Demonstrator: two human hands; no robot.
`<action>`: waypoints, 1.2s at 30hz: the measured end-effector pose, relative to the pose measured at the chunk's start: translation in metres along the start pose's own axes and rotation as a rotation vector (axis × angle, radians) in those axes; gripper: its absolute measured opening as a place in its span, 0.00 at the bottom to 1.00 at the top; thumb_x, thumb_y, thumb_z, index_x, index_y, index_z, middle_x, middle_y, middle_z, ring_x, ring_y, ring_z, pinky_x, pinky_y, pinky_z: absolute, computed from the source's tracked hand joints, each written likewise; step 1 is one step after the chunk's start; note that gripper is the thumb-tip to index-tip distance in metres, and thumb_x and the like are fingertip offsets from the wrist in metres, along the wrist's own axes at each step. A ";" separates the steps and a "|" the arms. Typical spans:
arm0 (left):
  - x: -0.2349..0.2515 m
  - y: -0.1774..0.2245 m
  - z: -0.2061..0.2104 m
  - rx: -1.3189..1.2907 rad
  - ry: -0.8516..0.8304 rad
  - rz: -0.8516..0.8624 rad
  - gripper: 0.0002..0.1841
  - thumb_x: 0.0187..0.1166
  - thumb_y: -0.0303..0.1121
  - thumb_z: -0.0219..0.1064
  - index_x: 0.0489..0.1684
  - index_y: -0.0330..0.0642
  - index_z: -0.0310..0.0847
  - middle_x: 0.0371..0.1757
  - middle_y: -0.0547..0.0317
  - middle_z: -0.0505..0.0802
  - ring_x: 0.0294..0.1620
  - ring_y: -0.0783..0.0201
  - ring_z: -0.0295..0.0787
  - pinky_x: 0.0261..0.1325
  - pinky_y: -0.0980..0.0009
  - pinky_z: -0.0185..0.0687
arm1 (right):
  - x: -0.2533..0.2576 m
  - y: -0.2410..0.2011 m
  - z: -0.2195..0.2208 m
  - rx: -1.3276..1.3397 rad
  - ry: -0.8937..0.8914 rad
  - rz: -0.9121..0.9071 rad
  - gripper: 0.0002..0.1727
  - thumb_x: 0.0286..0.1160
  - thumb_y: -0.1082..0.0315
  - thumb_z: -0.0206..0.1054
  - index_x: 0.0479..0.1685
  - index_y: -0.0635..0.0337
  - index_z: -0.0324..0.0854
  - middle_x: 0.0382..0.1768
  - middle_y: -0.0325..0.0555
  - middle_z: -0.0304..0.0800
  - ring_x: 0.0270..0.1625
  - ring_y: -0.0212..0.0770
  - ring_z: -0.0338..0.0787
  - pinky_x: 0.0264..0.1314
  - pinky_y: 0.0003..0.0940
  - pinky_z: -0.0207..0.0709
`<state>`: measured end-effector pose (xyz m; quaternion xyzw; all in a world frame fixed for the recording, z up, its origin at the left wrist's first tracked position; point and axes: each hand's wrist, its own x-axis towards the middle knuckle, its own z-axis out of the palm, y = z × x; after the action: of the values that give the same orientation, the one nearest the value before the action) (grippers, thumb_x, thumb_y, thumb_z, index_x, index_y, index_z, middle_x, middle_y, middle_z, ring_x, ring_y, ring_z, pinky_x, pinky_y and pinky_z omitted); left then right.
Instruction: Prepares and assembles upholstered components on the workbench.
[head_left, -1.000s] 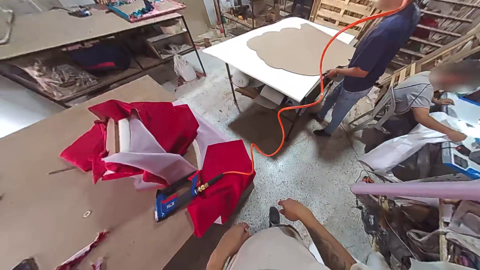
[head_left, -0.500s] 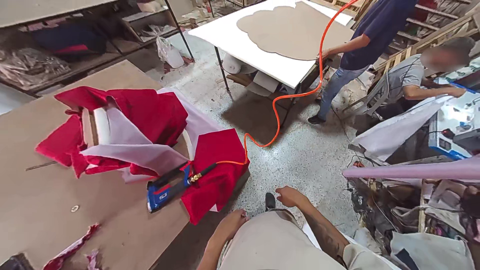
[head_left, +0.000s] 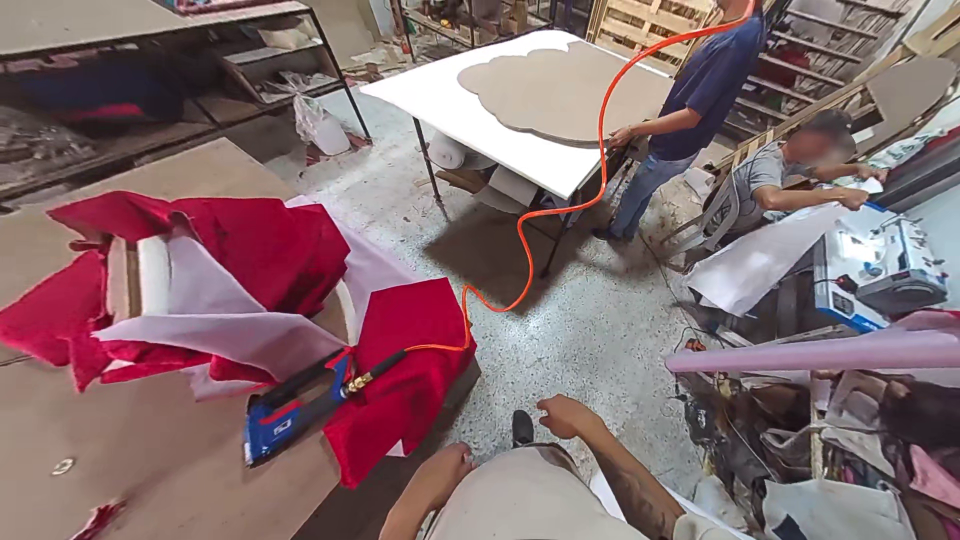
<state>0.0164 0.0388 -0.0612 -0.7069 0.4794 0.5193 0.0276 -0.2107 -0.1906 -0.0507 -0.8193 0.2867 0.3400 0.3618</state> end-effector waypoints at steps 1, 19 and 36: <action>-0.002 0.002 -0.003 -0.015 0.013 0.004 0.27 0.90 0.53 0.53 0.71 0.42 0.82 0.64 0.44 0.91 0.69 0.48 0.87 0.76 0.43 0.77 | -0.001 0.002 -0.001 -0.002 0.000 0.009 0.26 0.87 0.53 0.58 0.79 0.55 0.77 0.63 0.62 0.89 0.68 0.63 0.88 0.68 0.68 0.78; -0.203 -0.147 0.050 -0.793 1.236 -0.675 0.20 0.88 0.45 0.58 0.64 0.39 0.85 0.61 0.48 0.91 0.63 0.57 0.89 0.73 0.55 0.83 | 0.066 -0.257 0.002 -0.149 0.058 -0.890 0.16 0.88 0.61 0.59 0.61 0.56 0.89 0.50 0.45 0.95 0.50 0.39 0.95 0.57 0.42 0.90; -0.435 -0.538 0.149 -1.264 1.455 -1.219 0.40 0.69 0.70 0.70 0.68 0.44 0.84 0.57 0.48 0.95 0.58 0.51 0.93 0.66 0.43 0.86 | 0.125 -0.710 0.339 -0.574 -0.063 -1.022 0.36 0.79 0.52 0.67 0.87 0.56 0.69 0.66 0.62 0.86 0.62 0.58 0.91 0.58 0.53 0.88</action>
<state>0.2909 0.6914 -0.0453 -0.8430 -0.3888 0.0349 -0.3701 0.2546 0.4559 -0.0351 -0.9084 -0.2589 0.2107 0.2518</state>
